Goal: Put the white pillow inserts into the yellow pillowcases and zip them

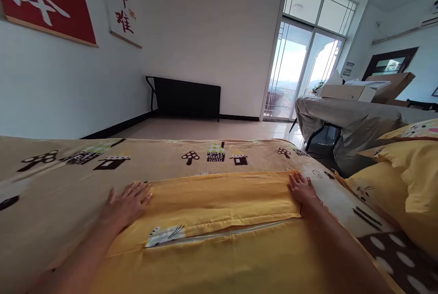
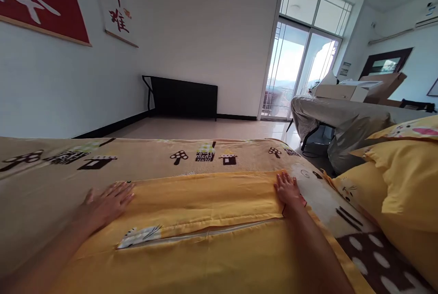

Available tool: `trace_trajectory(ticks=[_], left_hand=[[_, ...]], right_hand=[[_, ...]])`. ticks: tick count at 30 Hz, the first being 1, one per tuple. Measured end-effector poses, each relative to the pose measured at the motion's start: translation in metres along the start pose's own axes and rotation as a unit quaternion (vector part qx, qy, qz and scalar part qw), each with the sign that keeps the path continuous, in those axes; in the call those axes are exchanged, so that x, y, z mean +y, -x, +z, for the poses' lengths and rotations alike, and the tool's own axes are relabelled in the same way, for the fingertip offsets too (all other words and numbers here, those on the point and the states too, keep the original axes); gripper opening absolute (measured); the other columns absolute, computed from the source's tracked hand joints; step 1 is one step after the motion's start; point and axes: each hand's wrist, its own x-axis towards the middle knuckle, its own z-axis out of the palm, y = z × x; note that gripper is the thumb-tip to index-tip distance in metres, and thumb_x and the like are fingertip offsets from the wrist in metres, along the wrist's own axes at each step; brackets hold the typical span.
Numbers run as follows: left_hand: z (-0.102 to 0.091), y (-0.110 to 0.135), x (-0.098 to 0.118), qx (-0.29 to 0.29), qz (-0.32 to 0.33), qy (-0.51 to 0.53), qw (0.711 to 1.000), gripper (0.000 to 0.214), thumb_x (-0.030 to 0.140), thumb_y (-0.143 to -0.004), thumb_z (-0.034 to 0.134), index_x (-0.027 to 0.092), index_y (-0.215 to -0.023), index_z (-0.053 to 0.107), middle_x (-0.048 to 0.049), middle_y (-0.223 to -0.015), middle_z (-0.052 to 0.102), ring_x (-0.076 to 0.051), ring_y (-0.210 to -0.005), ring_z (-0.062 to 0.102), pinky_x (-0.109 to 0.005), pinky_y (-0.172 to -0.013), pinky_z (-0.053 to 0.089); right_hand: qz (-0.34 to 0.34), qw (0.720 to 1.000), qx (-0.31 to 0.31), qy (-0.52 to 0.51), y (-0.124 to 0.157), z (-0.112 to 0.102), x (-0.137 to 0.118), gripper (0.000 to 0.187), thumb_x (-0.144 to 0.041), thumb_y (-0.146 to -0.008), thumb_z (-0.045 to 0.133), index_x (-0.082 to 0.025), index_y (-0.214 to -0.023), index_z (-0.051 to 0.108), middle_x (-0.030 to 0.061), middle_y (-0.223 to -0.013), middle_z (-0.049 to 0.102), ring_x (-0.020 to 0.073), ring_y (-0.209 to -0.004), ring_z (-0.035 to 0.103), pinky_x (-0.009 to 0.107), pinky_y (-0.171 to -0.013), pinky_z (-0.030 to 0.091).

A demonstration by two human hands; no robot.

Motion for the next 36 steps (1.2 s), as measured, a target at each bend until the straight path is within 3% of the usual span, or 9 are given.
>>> trace_trajectory(ticks=[7, 11, 15, 21, 24, 26, 30, 34, 36], left_hand=[[-0.008, -0.004, 0.177, -0.042, 0.118, 0.056, 0.99, 0.056, 0.021, -0.085, 0.028, 0.019, -0.141, 0.038, -0.0056, -0.149, 0.033, -0.019, -0.139, 0.027, -0.049, -0.114, 0.017], [0.017, 0.0, 0.217, -0.058, 0.132, 0.089, 0.986, 0.055, 0.025, -0.09, 0.019, 0.017, -0.143, 0.032, -0.0055, -0.15, 0.03, -0.017, -0.139, 0.027, -0.046, -0.113, 0.02], [0.021, -0.007, 0.172, -0.048, 0.147, 0.097, 0.983, 0.055, 0.042, -0.091, 0.023, 0.024, -0.143, 0.033, -0.0022, -0.152, 0.025, -0.019, -0.141, 0.023, -0.047, -0.115, 0.014], [0.025, -0.014, 0.029, -0.054, 0.134, 0.077, 0.986, 0.054, 0.04, -0.092, 0.022, 0.024, -0.143, 0.033, -0.0032, -0.151, 0.03, -0.019, -0.14, 0.024, -0.044, -0.114, 0.017], [0.023, -0.006, -0.031, -0.052, 0.039, 0.04, 0.997, 0.052, 0.039, -0.093, 0.024, 0.026, -0.144, 0.029, -0.001, -0.152, 0.027, -0.022, -0.14, 0.024, -0.052, -0.111, 0.018], [0.013, 0.0, -0.04, -0.068, -0.01, -0.008, 0.998, 0.05, 0.032, -0.093, 0.026, 0.024, -0.142, 0.032, -0.0023, -0.151, 0.028, -0.025, -0.139, 0.026, -0.058, -0.109, 0.016], [-0.011, 0.009, 0.039, -0.033, 0.024, -0.039, 0.998, 0.052, 0.017, -0.089, 0.025, 0.007, -0.138, 0.039, -0.0157, -0.149, 0.029, -0.031, -0.14, 0.021, -0.061, -0.11, 0.006], [-0.002, 0.022, 0.169, -0.065, 0.153, 0.022, 0.986, 0.055, 0.026, -0.09, 0.024, 0.019, -0.145, 0.028, -0.0026, -0.152, 0.024, -0.018, -0.141, 0.022, -0.048, -0.114, 0.018], [0.008, 0.029, 0.204, -0.083, 0.189, 0.046, 0.977, 0.056, 0.03, -0.09, 0.025, 0.021, -0.145, 0.027, -0.0003, -0.153, 0.021, -0.017, -0.142, 0.02, -0.046, -0.115, 0.018]], right_hand=[[-0.189, 0.976, 0.003, -0.104, 0.011, 0.0, -0.193, 0.049, -0.021, -0.093, 0.028, -0.022, -0.142, 0.037, 0.0036, -0.148, 0.036, 0.0114, -0.138, 0.027, 0.031, -0.111, 0.021], [-0.266, 0.951, 0.008, -0.159, 0.022, 0.016, -0.24, 0.048, -0.03, -0.096, 0.026, -0.028, -0.144, 0.031, -0.0012, -0.149, 0.034, 0.0097, -0.139, 0.025, 0.03, -0.111, 0.02], [-0.262, 0.952, -0.017, -0.161, 0.007, 0.018, -0.19, 0.051, -0.048, -0.095, 0.028, -0.029, -0.143, 0.034, 0.0019, -0.152, 0.026, 0.0155, -0.141, 0.019, 0.039, -0.114, 0.012], [-0.16, 0.985, -0.049, -0.049, -0.014, 0.021, -0.046, 0.057, -0.05, -0.095, 0.019, -0.027, -0.148, 0.02, -0.0009, -0.155, 0.016, 0.0132, -0.142, 0.012, 0.037, -0.115, 0.011], [-0.063, 0.997, -0.048, -0.001, -0.008, 0.016, 0.011, 0.058, -0.047, -0.095, 0.018, -0.026, -0.149, 0.016, -0.0002, -0.155, 0.015, 0.015, -0.143, 0.011, 0.041, -0.115, 0.01], [-0.02, 0.999, -0.049, 0.011, -0.001, 0.007, 0.022, 0.057, -0.042, -0.095, 0.021, -0.02, -0.148, 0.021, 0.0057, -0.154, 0.019, 0.0203, -0.143, 0.013, 0.048, -0.114, 0.007], [-0.042, 0.998, -0.034, -0.011, 0.016, -0.005, -0.047, 0.055, -0.027, -0.094, 0.02, -0.011, -0.146, 0.027, 0.0155, -0.153, 0.018, 0.0283, -0.143, 0.009, 0.057, -0.11, 0.006], [-0.19, 0.978, -0.056, -0.07, 0.041, 0.003, -0.171, 0.053, -0.037, -0.096, 0.02, -0.022, -0.148, 0.023, 0.0034, -0.154, 0.021, 0.0145, -0.142, 0.017, 0.035, -0.111, 0.019], [-0.232, 0.965, -0.073, -0.103, 0.051, 0.007, -0.205, 0.056, -0.044, -0.096, 0.02, -0.026, -0.149, 0.017, 0.0008, -0.155, 0.017, 0.013, -0.142, 0.013, 0.035, -0.113, 0.016]])
